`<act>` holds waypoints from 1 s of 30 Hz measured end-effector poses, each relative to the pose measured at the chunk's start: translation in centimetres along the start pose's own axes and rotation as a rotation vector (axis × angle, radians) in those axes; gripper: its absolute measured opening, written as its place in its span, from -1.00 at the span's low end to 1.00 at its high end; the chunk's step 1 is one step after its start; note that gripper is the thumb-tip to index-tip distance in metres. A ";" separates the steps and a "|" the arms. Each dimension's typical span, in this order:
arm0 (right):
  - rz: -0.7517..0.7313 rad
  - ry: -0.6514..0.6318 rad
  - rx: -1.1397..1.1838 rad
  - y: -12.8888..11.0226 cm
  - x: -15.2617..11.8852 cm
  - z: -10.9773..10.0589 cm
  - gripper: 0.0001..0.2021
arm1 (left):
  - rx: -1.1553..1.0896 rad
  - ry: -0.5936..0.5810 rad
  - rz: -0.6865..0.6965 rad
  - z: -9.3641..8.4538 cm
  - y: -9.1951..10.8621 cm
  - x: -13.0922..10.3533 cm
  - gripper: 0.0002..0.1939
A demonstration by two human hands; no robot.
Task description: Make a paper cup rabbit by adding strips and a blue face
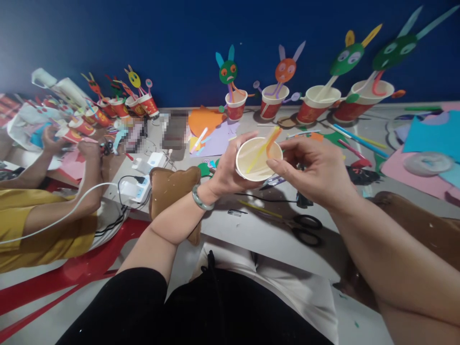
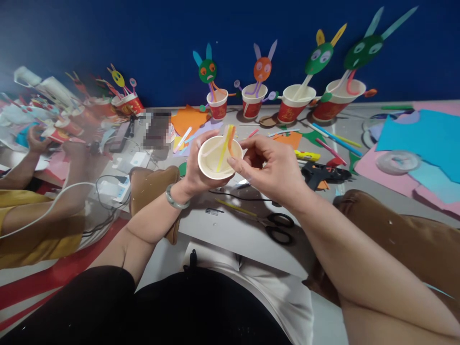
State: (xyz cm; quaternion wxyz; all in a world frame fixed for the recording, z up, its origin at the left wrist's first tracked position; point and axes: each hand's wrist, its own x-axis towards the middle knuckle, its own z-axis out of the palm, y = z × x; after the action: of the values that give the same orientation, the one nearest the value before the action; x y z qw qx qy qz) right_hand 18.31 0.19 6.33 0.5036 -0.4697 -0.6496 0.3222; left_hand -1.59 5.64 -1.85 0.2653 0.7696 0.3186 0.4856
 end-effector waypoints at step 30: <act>-0.544 -0.011 -0.563 -0.2 -0.5 -1.8 -0.91 | -0.088 -0.132 0.390 0.8 0.3 0.2 0.05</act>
State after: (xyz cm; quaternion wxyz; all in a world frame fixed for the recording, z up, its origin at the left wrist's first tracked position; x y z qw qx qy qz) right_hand 19.99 -0.48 6.84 0.4186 -0.3982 -0.8162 -0.0114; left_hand -0.72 5.51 -1.82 0.2198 0.8346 0.1239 0.4896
